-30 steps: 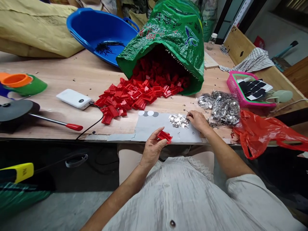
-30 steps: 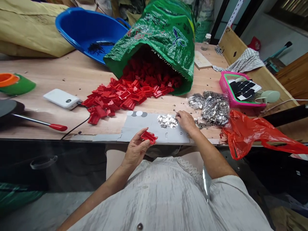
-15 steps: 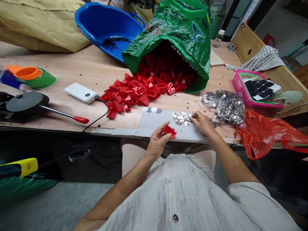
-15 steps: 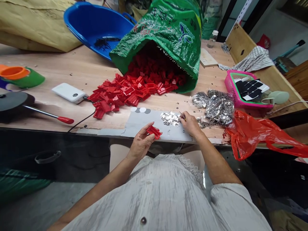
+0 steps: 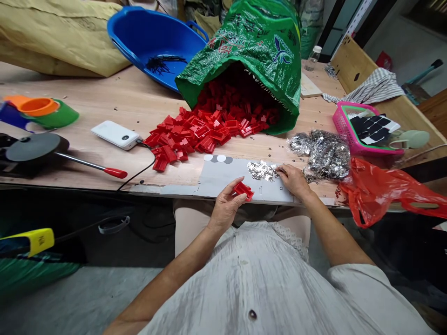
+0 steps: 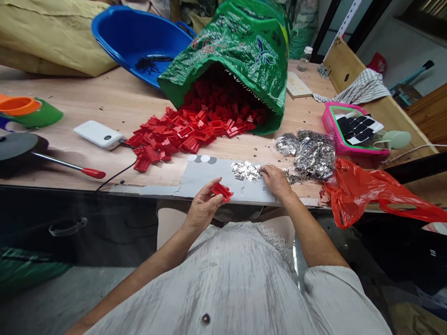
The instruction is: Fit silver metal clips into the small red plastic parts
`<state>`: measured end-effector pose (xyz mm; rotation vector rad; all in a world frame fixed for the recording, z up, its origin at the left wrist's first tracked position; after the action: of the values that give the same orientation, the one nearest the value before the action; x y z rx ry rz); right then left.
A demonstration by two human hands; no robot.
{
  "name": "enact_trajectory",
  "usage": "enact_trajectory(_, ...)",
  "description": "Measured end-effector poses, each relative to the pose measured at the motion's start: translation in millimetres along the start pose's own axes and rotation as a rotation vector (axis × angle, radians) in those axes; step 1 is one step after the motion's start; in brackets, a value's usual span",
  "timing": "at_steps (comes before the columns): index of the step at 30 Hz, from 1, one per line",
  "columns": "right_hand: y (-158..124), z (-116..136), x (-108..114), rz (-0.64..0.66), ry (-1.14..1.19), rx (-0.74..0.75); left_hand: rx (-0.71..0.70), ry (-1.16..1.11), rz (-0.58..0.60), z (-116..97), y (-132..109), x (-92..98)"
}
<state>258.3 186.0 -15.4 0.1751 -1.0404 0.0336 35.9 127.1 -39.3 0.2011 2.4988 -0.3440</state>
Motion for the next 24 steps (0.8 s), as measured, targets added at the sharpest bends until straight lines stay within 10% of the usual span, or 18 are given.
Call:
enact_trajectory(9,-5.6,-0.9,10.4,-0.044,0.430,-0.148,-0.077,0.028,0.009,-6.0,0.1,-1.8)
enact_trajectory(15,-30.2,64.2,-17.4,0.302,0.928,-0.217,-0.265,0.197,0.044,-20.5,-3.4,-10.6)
enact_trajectory(24,-43.3,81.2,-34.0,0.252,0.817,-0.167,-0.337,0.376,0.081,-24.5,-10.9,-17.4)
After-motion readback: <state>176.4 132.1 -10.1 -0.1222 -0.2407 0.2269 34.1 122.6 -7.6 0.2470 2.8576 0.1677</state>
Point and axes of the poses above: each hand's wrist, its own y-axis towards the middle knuckle, its own x-axis out of the back of the hand, z = x × y, the point moved 10 cm from there along y, towards the middle knuckle, and after that the axes turned 2 degrees about -x, right-handed, at the moved point
